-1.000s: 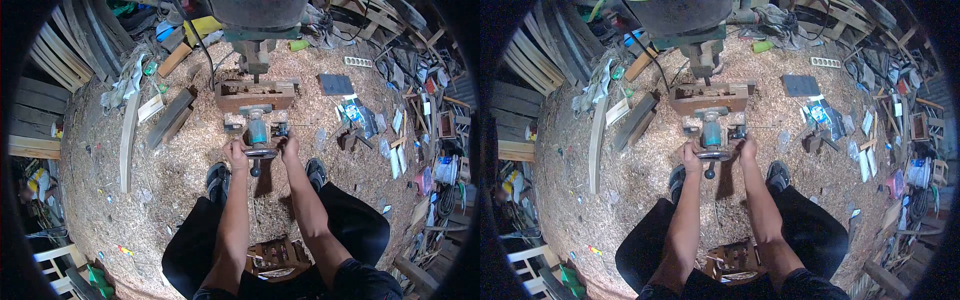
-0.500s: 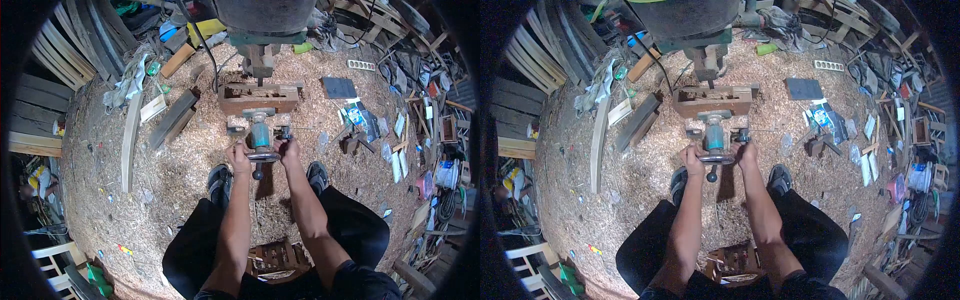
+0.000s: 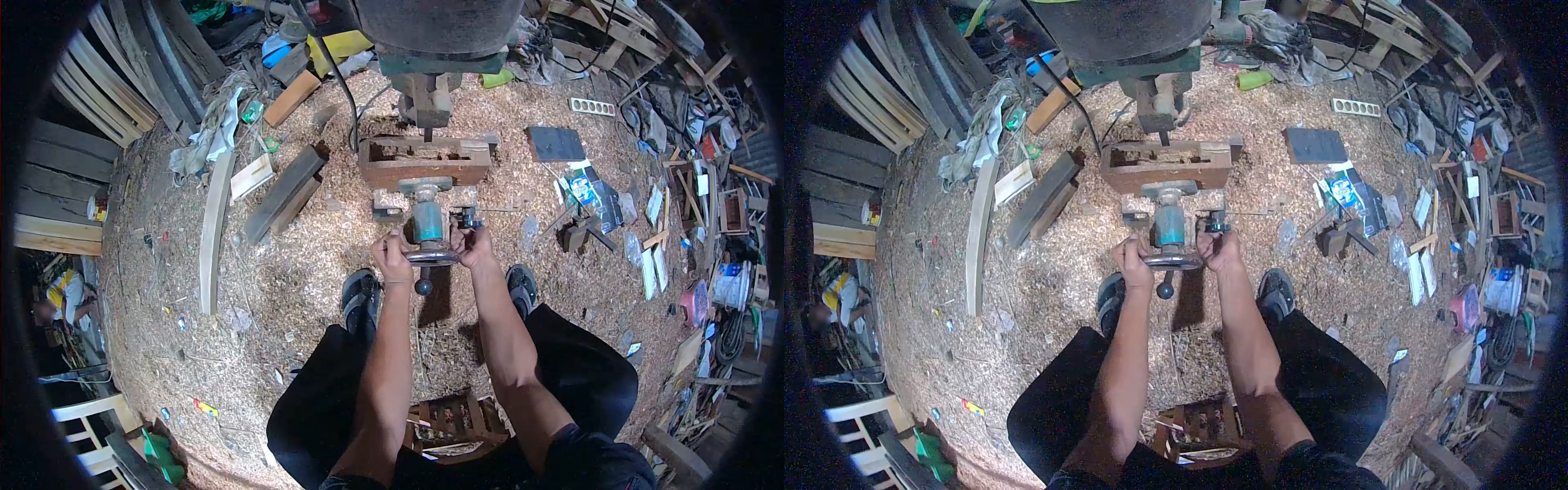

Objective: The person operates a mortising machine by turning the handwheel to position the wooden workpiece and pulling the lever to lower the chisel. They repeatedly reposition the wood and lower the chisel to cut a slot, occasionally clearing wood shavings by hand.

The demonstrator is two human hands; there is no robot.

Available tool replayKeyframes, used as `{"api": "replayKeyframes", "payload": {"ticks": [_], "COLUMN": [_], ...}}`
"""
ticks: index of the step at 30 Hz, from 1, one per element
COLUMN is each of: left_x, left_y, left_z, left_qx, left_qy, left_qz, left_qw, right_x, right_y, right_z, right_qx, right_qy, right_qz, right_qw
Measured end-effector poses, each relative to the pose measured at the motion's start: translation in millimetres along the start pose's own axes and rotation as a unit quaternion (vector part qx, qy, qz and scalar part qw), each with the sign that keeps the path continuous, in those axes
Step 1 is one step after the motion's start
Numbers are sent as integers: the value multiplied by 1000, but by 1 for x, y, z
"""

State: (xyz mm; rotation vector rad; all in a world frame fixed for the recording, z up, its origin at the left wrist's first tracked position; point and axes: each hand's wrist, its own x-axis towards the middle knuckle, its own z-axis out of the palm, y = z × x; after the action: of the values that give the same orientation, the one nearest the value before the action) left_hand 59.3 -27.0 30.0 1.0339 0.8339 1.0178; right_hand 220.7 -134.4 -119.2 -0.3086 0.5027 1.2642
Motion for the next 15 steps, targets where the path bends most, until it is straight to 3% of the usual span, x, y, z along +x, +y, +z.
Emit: {"api": "replayKeyframes", "payload": {"ticks": [1,4,5,8,9,11,12,13,15], "left_x": [-1,2,3,1,1,2,-1,1,1], "left_y": [-3,-8,-9,-4,-1,2,3,-3,-5], "left_z": [-1,-4,-4,-3,-3,-2,-2,-7,-8], "left_qx": [-6,-11,-2,13,17,-1,-10,21,19], "left_qy": [-3,-10,-10,-8,-7,-20,-27,-28,-23], "left_qz": [1,8,7,-6,-12,9,17,20,3], "left_qw": [1000,1000,1000,1000,1000,1000,999,999,1000], "right_x": [-5,-35,-36,-17,-33,-11,-2,10,2], "right_y": [7,43,53,45,53,29,13,-5,12], "right_z": [20,56,64,16,52,30,7,-16,12], "right_qx": [-67,-250,-323,-417,-321,-164,-78,-33,-112], "right_qy": [176,254,238,225,234,180,148,36,172], "right_qz": [-47,-299,-437,-457,-400,-205,-102,19,-138], "right_qw": [981,885,805,753,826,948,981,999,969]}}
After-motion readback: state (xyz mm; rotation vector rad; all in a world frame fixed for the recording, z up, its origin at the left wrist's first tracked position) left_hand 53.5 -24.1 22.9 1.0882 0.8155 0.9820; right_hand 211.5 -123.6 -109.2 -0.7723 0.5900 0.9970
